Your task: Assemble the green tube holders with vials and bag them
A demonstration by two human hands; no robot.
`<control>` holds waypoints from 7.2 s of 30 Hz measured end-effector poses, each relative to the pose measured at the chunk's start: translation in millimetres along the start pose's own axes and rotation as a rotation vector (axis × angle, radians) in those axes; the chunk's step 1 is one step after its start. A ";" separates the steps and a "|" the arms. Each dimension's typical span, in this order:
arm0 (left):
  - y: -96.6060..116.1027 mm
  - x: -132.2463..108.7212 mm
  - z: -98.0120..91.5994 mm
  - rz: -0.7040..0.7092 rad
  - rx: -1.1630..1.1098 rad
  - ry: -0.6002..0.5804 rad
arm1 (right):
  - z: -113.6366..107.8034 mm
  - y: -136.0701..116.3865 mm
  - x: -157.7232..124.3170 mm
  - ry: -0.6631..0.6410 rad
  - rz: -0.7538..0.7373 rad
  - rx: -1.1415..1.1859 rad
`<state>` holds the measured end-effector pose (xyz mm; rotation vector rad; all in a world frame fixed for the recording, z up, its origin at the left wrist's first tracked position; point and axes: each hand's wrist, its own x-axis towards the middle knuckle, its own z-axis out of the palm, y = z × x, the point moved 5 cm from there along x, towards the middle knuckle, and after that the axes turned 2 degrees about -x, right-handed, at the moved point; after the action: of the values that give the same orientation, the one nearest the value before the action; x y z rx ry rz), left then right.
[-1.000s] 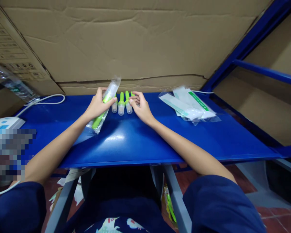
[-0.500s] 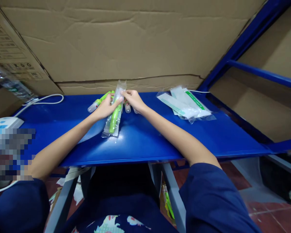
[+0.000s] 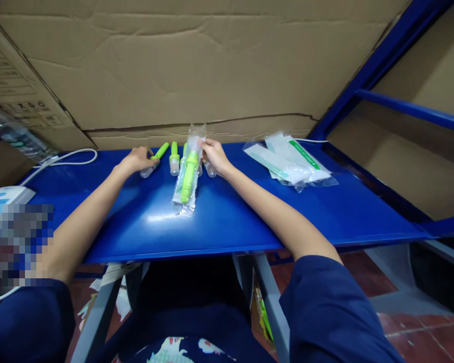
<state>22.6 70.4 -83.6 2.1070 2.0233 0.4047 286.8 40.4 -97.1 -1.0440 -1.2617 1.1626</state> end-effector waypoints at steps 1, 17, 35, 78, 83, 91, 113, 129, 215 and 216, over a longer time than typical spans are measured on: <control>3.0 -1.2 0.8 -0.009 -0.042 -0.016 | 0.6 -0.3 0.7 -0.003 0.000 0.002; 71.6 15.0 5.9 0.315 -0.803 0.151 | 25.2 -8.4 6.6 -0.076 -0.055 0.018; 84.3 14.4 19.1 0.379 -1.019 0.151 | 15.0 2.1 19.8 0.002 -0.148 -0.100; 60.3 12.5 29.0 0.317 -1.307 0.006 | 20.1 -2.3 5.4 0.051 0.045 0.158; 55.8 9.2 28.1 0.350 -1.314 -0.081 | 23.4 -6.2 1.5 0.043 0.030 0.117; 63.8 2.4 17.5 0.261 -1.301 -0.184 | 21.4 -7.8 1.3 0.059 -0.029 0.057; 79.9 -10.1 15.7 0.433 -1.091 -0.390 | 23.3 -8.8 3.4 0.001 -0.078 0.020; 82.2 -9.1 17.9 0.471 -1.208 -0.392 | 39.9 -12.8 -7.0 -0.343 0.054 0.016; 83.9 -7.8 19.9 0.558 -1.273 -0.404 | 41.3 -18.9 -6.3 -0.452 -0.066 -0.034; 84.4 -8.2 19.6 0.559 -1.262 -0.393 | 40.7 -18.6 -6.1 -0.446 -0.070 -0.035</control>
<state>108.5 59.1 -75.4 1.5950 0.5537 0.9250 247.6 29.9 -77.5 -0.7793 -1.6548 1.3696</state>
